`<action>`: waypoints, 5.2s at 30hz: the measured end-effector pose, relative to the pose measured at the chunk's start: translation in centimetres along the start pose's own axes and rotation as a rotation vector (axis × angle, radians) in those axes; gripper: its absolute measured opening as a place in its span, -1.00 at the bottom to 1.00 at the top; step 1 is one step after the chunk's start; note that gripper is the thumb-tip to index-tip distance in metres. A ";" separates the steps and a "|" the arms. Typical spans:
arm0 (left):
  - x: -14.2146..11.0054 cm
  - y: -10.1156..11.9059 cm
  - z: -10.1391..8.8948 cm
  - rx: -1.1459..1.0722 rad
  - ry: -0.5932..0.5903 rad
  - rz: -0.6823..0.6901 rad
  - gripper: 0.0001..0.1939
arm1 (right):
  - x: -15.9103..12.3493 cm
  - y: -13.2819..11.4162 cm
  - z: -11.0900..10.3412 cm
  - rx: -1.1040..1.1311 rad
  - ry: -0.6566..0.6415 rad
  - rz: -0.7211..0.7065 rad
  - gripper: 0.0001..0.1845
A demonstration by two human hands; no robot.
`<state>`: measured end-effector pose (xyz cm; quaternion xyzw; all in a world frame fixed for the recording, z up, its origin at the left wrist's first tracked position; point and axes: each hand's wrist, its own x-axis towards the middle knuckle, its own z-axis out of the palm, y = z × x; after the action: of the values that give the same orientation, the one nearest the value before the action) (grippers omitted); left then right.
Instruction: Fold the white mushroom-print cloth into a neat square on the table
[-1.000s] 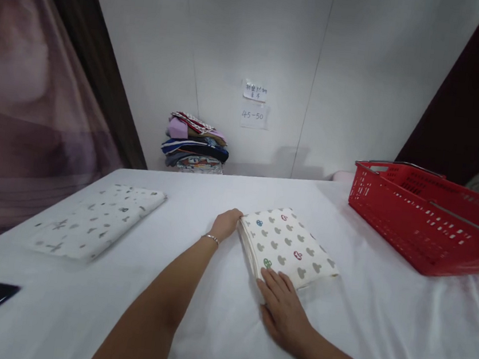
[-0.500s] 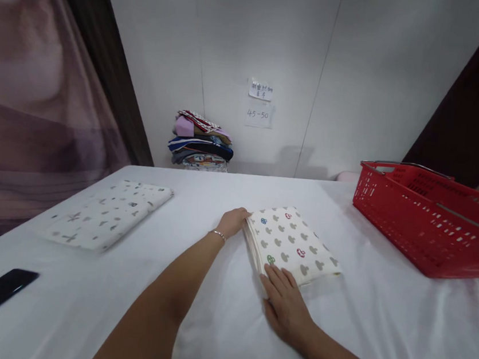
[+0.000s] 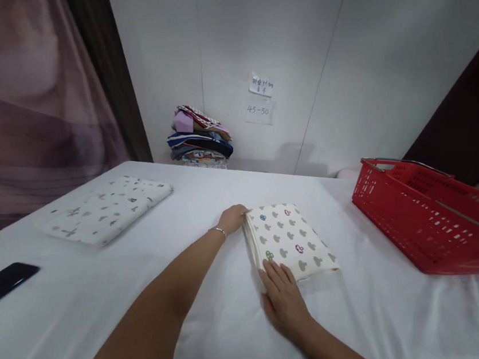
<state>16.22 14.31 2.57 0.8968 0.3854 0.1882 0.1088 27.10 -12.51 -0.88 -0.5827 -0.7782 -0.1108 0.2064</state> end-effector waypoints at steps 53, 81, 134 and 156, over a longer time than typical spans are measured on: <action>-3.8 3.8 -1.8 0.042 -0.021 0.266 -0.67 | 8.0 1.4 -2.2 0.128 -0.329 0.485 -0.80; -3.9 7.3 0.8 0.124 -0.287 0.245 -0.49 | 1.6 7.4 -4.3 0.195 -0.307 0.288 -0.48; -10.5 11.0 3.3 -0.306 -0.015 0.114 -0.36 | 26.3 14.6 3.5 0.479 -0.902 0.184 -0.55; -10.8 11.3 2.2 -0.289 -0.057 0.217 -0.68 | 25.8 15.4 5.4 0.570 -0.806 0.168 -0.61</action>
<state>17.66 -1.43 1.67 0.9131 0.2521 0.2267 0.2264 34.59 16.54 4.87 -0.5602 -0.7458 0.3573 0.0485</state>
